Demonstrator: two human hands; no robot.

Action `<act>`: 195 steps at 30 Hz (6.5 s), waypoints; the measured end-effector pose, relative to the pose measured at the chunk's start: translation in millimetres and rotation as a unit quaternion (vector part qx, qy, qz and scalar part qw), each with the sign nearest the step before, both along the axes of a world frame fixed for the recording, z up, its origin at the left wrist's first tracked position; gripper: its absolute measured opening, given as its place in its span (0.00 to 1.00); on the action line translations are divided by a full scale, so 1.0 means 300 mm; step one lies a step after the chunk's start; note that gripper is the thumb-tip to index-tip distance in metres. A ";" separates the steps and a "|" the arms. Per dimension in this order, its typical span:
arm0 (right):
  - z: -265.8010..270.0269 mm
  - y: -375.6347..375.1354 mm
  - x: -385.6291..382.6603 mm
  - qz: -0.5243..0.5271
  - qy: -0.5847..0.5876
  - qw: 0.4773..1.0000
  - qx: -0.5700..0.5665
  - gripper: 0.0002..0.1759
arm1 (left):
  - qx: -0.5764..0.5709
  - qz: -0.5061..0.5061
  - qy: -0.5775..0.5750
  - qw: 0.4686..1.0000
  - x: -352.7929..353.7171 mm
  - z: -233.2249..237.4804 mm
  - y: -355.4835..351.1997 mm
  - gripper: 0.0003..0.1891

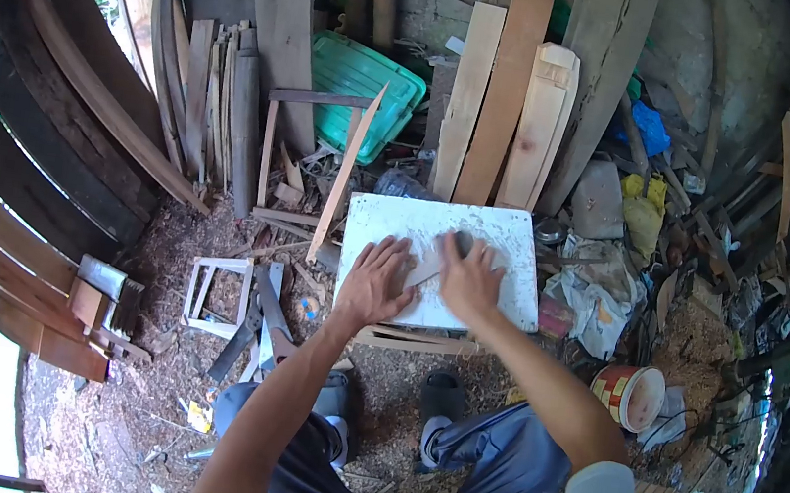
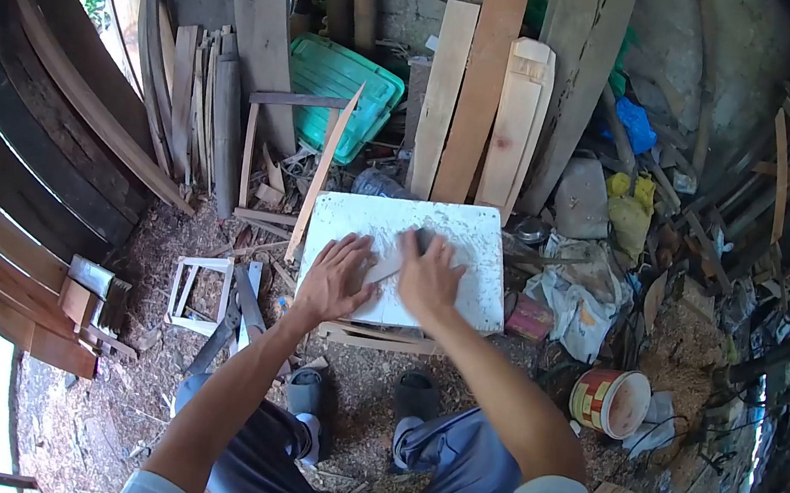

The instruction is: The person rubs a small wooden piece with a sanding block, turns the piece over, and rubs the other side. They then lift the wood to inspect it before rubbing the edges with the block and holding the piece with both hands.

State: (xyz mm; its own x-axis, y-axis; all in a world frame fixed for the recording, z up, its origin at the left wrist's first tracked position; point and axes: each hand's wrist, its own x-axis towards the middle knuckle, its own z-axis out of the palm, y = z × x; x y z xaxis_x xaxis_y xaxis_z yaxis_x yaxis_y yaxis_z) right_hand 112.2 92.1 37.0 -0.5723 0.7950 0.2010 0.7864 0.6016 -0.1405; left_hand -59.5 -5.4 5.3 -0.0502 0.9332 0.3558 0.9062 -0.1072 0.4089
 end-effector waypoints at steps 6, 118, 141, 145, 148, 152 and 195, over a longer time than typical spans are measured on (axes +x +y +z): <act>0.087 -0.102 0.049 0.114 -0.014 0.987 -0.113 0.31 | -0.037 0.036 0.028 0.998 0.009 0.015 -0.006 0.35; 0.038 -0.041 0.052 0.182 0.063 0.977 -0.096 0.29 | -0.051 0.187 0.030 0.981 0.026 -0.013 0.008 0.31; 0.036 -0.064 0.033 0.177 0.074 0.981 -0.040 0.28 | -0.047 0.186 0.040 0.981 0.024 -0.013 0.007 0.31; 0.012 0.066 0.031 0.026 0.055 0.998 0.031 0.28 | -0.046 0.189 0.049 0.980 0.022 -0.023 0.007 0.31; 0.031 -0.022 -0.002 0.091 0.058 0.993 -0.052 0.28 | -0.041 0.190 0.044 0.980 0.028 -0.021 0.013 0.30; 0.032 -0.033 0.015 0.172 0.067 0.982 -0.042 0.27 | -0.047 0.187 0.043 0.980 0.024 -0.015 0.007 0.30; 0.004 -0.144 -0.002 0.149 0.070 0.986 -0.008 0.27 | -0.022 0.182 0.038 0.982 0.025 -0.022 0.016 0.29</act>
State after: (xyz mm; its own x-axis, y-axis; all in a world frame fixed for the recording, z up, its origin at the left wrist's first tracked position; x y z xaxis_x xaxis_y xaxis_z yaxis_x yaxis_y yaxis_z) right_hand 111.6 48.9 38.3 -0.7486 0.5993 0.2838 0.5470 0.8000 -0.2466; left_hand -52.0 -0.6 -1.3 -0.3590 0.8725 0.3313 0.9089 0.2463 0.3364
